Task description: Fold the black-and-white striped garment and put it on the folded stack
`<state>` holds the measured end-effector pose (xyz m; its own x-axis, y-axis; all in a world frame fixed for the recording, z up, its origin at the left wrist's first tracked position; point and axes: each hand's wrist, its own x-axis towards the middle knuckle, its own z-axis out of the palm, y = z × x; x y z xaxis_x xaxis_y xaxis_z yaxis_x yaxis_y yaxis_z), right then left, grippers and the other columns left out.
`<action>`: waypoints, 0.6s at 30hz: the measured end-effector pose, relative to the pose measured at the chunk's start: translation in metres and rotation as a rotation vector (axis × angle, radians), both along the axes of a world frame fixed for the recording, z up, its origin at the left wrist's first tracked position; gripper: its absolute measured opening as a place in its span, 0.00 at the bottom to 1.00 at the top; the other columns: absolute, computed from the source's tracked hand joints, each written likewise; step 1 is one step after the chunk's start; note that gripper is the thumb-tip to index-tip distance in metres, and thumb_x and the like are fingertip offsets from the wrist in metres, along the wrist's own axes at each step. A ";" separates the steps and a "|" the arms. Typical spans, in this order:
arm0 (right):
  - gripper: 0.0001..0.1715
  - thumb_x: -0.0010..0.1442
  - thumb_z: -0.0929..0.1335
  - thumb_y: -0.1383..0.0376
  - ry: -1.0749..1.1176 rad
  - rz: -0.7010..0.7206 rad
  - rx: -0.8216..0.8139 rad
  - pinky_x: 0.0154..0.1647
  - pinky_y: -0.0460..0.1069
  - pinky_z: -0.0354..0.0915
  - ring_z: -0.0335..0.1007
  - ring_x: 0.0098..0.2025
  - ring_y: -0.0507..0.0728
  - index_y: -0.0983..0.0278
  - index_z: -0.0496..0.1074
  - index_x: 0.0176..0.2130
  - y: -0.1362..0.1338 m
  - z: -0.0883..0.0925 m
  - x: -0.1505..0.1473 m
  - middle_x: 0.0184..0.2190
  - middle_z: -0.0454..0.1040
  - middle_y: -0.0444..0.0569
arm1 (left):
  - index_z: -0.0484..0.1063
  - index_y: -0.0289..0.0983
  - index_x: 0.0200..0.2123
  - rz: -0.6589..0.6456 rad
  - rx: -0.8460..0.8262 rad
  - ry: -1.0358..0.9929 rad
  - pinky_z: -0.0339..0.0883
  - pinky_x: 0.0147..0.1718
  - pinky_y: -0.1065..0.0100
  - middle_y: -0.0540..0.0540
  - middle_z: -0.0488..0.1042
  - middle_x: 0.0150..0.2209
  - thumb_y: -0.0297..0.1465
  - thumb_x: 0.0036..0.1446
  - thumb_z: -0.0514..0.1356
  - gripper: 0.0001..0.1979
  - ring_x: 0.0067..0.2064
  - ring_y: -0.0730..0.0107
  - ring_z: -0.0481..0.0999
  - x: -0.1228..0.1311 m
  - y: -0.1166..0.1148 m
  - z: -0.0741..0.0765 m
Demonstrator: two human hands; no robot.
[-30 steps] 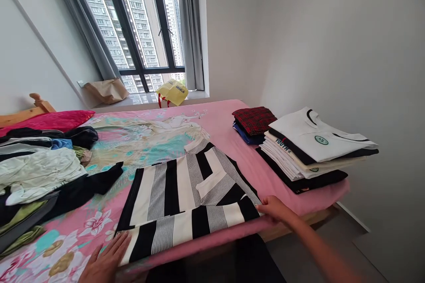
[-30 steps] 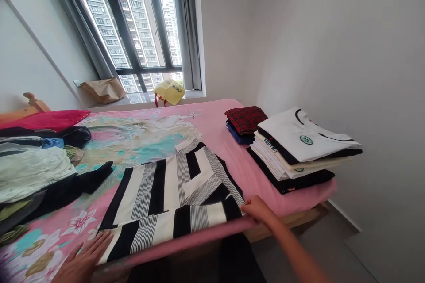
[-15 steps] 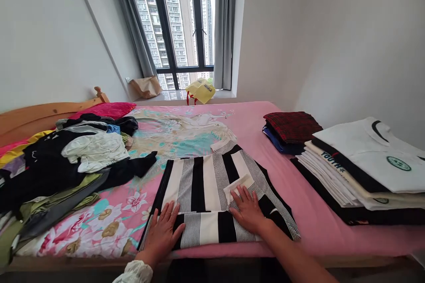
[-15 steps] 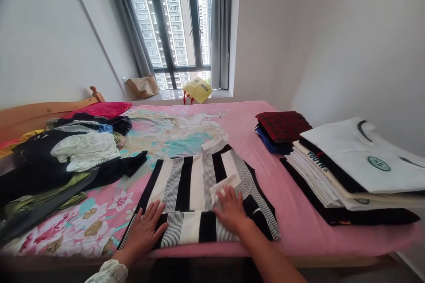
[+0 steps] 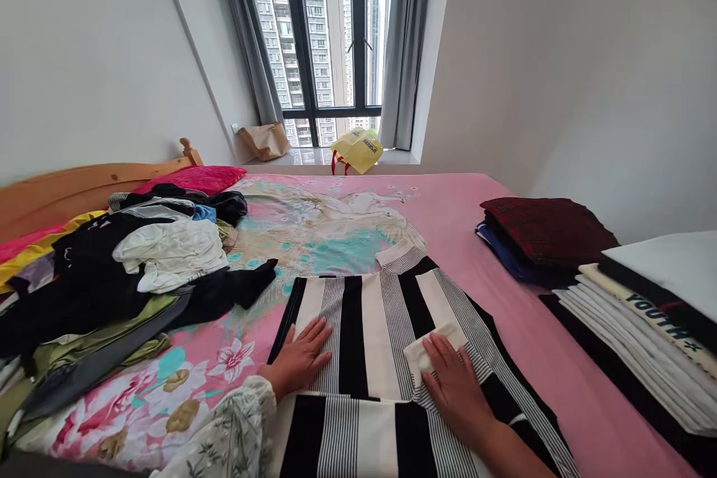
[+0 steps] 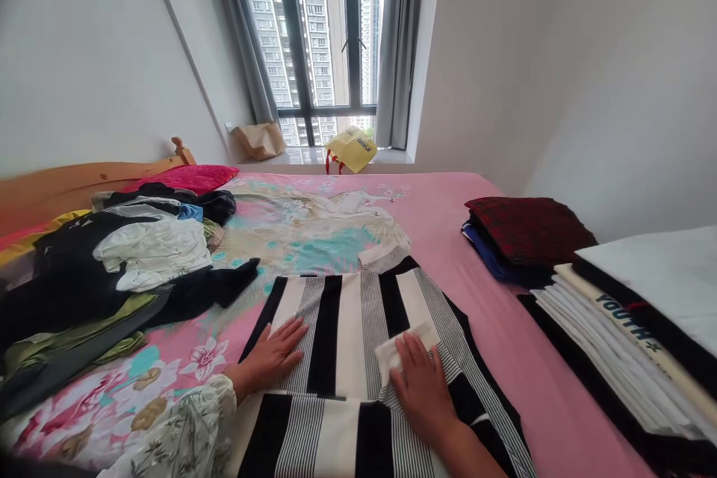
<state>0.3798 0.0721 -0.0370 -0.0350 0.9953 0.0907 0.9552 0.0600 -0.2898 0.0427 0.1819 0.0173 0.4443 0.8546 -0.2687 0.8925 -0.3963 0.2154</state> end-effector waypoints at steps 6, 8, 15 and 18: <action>0.32 0.64 0.54 0.52 -0.078 0.013 0.073 0.65 0.67 0.42 0.43 0.66 0.62 0.58 0.51 0.64 0.002 -0.024 0.003 0.65 0.49 0.46 | 0.47 0.38 0.65 0.289 0.115 0.070 0.29 0.60 0.41 0.41 0.42 0.67 0.45 0.61 0.40 0.31 0.68 0.57 0.39 -0.012 0.093 -0.023; 0.32 0.64 0.55 0.52 -0.088 0.022 0.088 0.64 0.68 0.44 0.45 0.66 0.63 0.57 0.50 0.64 0.004 -0.027 0.005 0.65 0.49 0.45 | 0.46 0.38 0.65 0.336 0.158 0.067 0.29 0.59 0.39 0.42 0.42 0.67 0.44 0.62 0.40 0.31 0.68 0.57 0.38 -0.011 0.115 -0.030; 0.33 0.62 0.58 0.53 -0.096 0.053 0.099 0.61 0.69 0.48 0.50 0.64 0.66 0.52 0.49 0.64 0.009 -0.038 0.015 0.64 0.52 0.46 | 0.54 0.41 0.62 0.453 0.293 0.008 0.29 0.58 0.37 0.38 0.47 0.67 0.46 0.60 0.44 0.29 0.67 0.55 0.45 -0.015 0.165 -0.047; 0.30 0.61 0.58 0.51 -0.080 0.053 0.030 0.59 0.67 0.52 0.54 0.62 0.66 0.50 0.55 0.62 0.016 -0.023 0.017 0.62 0.58 0.46 | 0.59 0.46 0.59 0.471 0.334 -0.045 0.30 0.59 0.38 0.41 0.52 0.65 0.46 0.61 0.44 0.26 0.66 0.57 0.47 -0.019 0.171 -0.052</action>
